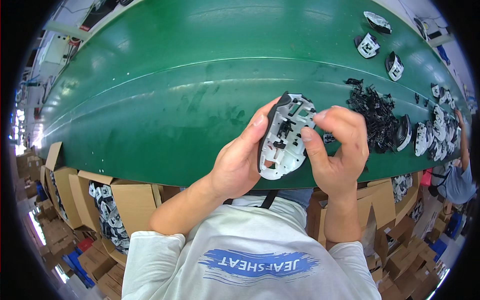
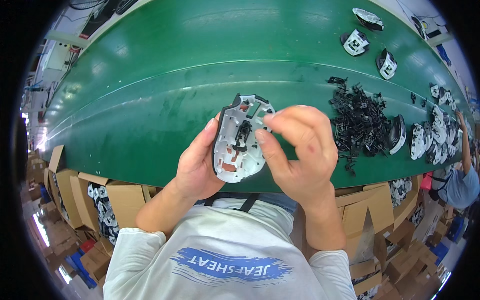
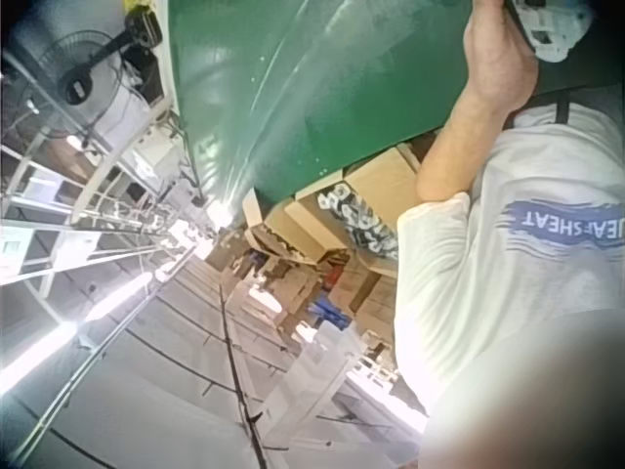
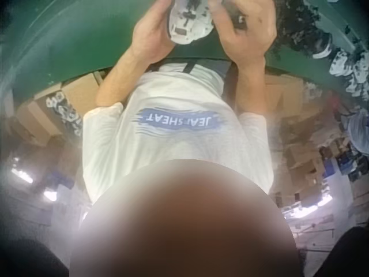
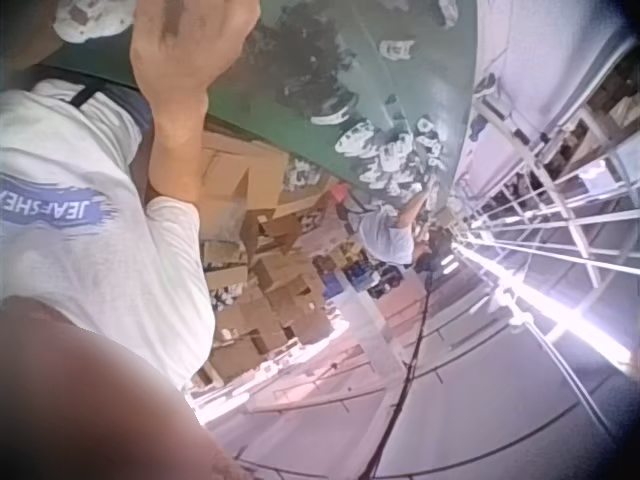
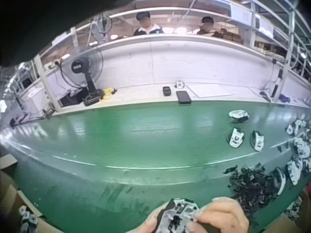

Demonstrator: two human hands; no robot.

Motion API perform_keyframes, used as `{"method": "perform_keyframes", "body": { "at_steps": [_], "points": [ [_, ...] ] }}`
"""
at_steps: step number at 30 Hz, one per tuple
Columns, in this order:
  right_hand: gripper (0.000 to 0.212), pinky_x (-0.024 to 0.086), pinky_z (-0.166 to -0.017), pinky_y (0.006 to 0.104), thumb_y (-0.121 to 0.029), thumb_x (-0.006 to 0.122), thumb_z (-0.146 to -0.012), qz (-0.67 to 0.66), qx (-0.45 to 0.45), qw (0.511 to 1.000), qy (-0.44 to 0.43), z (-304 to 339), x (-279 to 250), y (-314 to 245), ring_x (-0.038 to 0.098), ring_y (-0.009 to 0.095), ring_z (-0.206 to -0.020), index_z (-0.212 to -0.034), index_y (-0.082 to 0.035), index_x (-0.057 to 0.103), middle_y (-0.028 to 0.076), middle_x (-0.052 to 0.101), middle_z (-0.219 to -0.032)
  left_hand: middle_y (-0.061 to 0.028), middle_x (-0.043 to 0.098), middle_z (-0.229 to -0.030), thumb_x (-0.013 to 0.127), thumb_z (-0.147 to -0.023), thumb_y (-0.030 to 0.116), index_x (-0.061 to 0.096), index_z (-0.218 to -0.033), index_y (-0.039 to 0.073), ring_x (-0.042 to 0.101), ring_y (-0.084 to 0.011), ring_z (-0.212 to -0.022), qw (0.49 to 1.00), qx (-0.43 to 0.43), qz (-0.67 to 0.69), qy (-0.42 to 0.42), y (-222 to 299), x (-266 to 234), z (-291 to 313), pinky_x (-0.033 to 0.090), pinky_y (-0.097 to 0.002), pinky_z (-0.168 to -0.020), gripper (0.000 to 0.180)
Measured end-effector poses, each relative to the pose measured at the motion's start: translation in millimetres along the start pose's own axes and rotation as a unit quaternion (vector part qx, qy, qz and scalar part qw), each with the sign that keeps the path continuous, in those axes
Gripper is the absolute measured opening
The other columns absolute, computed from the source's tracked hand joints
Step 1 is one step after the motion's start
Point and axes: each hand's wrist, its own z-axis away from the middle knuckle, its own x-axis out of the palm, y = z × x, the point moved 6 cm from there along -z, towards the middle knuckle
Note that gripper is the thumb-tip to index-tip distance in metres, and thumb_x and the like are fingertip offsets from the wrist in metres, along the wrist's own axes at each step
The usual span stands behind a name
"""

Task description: The person assembles computer mouse components by hand, placing a scroll wheel, circuit board, and buttons into a mouse shell on a production conveyor belt.

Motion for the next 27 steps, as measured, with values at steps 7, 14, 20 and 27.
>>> {"method": "perform_keyframes", "body": {
  "at_steps": [7, 14, 20, 27],
  "points": [
    [0.041, 0.054, -0.095, 0.0319, -0.006, 0.079, -0.096, -0.261, 0.312, 0.913, -0.027, 20, 26, 15, 0.066, 0.017, -0.106, -0.135, 0.002, 0.068, 0.011, 0.070, -0.123, -0.0117, 0.049, -0.159, 0.035, -0.117, 0.032, 0.027, -0.168, 0.004, 0.050, -0.0200, -0.145, 1.000, 0.006, -0.010, 0.016, 5, -3, 11, 0.041, -0.0384, -0.122, 0.058],
    [0.040, 0.054, -0.095, 0.0324, -0.004, 0.080, -0.092, -0.144, 0.244, 0.959, -0.025, 15, 21, 10, 0.067, 0.019, -0.107, -0.131, -0.002, 0.071, 0.013, 0.070, -0.124, -0.0105, 0.057, -0.146, 0.054, -0.098, -0.002, 0.030, -0.166, 0.005, 0.061, -0.0186, -0.130, 0.976, 0.048, -0.185, 0.102, -4, -14, 23, 0.053, -0.0356, -0.108, 0.072],
    [0.069, 0.053, -0.106, 0.0413, 0.000, 0.074, -0.087, -0.135, 0.205, 0.963, -0.114, 30, 39, -10, 0.065, 0.035, -0.127, -0.152, 0.007, 0.050, 0.025, 0.055, -0.153, -0.0112, 0.063, -0.139, 0.047, -0.097, -0.005, 0.045, -0.152, -0.001, 0.061, -0.0176, -0.129, 0.962, 0.098, -0.209, 0.148, -6, -18, 23, 0.048, -0.0346, -0.112, 0.055],
    [0.085, 0.048, -0.115, 0.0370, 0.010, 0.062, -0.090, -0.126, 0.234, 0.956, -0.125, 51, 55, -12, 0.054, 0.023, -0.139, -0.167, 0.004, 0.025, 0.016, 0.032, -0.169, -0.0214, 0.071, -0.130, 0.047, -0.095, -0.006, 0.051, -0.148, -0.002, 0.073, -0.0287, -0.115, 0.869, 0.250, -0.402, 0.143, -7, -22, 26, 0.057, -0.0379, -0.101, 0.053]
  ]
}}
